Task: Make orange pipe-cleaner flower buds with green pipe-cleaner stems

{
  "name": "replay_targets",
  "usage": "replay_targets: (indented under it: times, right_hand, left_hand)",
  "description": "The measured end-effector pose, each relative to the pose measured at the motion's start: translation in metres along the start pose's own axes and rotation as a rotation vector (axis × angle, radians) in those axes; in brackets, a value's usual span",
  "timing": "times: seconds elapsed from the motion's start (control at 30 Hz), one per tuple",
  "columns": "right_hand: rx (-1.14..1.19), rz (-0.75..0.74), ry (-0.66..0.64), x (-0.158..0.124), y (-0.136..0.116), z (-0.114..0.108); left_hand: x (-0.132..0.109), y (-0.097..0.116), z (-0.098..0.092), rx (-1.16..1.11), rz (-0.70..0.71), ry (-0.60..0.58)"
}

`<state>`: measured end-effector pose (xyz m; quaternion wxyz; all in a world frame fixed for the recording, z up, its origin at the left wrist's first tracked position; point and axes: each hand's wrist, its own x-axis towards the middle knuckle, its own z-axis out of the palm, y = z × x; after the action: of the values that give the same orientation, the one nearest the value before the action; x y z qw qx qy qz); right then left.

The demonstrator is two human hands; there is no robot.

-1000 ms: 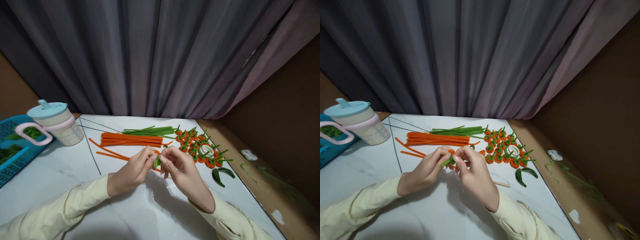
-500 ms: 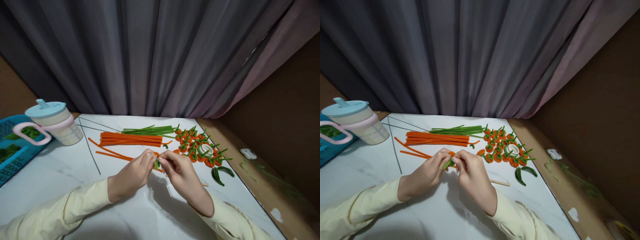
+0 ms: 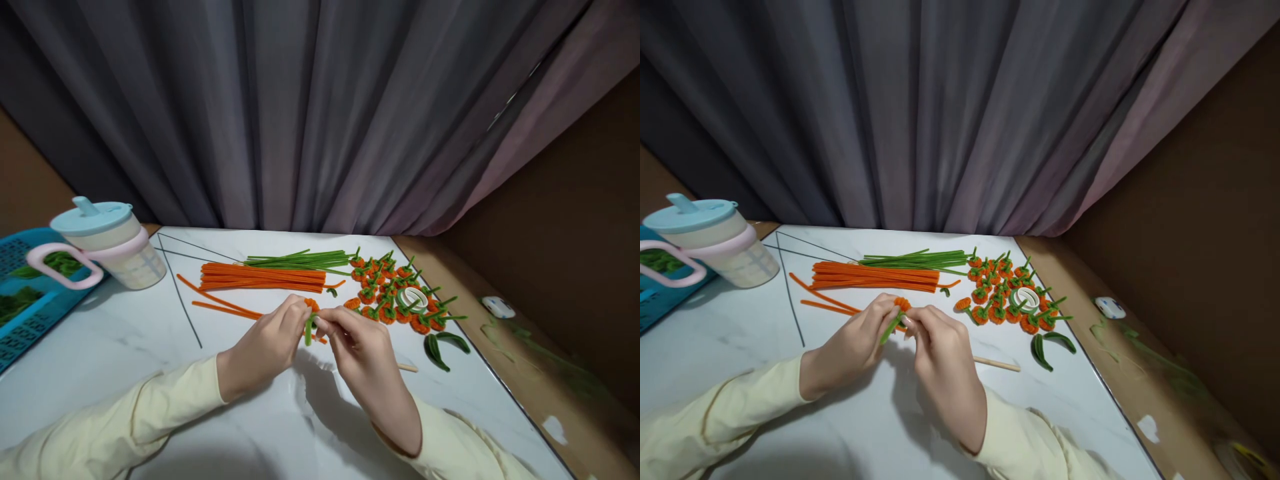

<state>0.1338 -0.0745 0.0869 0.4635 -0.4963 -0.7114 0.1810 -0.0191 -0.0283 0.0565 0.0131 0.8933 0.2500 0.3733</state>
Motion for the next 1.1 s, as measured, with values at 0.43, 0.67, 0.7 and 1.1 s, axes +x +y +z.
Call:
replay_targets:
  times: [0.43,0.67,0.7,1.1]
  right_hand:
    - [-0.316,-0.353,0.155,-0.016,0.013,0.013]
    - [0.155,0.103,0.052,-0.001,-0.001,0.006]
    - [0.189,0.155,0.047,0.000,-0.001,0.006]
    - [-0.266,-0.516,0.259,-0.011,0.023,0.010]
  left_hand:
    - [0.004,-0.001,0.002,0.082,0.036,0.100]
    - [-0.001,-0.004,0.008,0.187,0.060,0.127]
    - [-0.001,-0.003,0.008,0.201,0.067,0.135]
    - [0.015,0.005,-0.013,0.032,0.129,0.105]
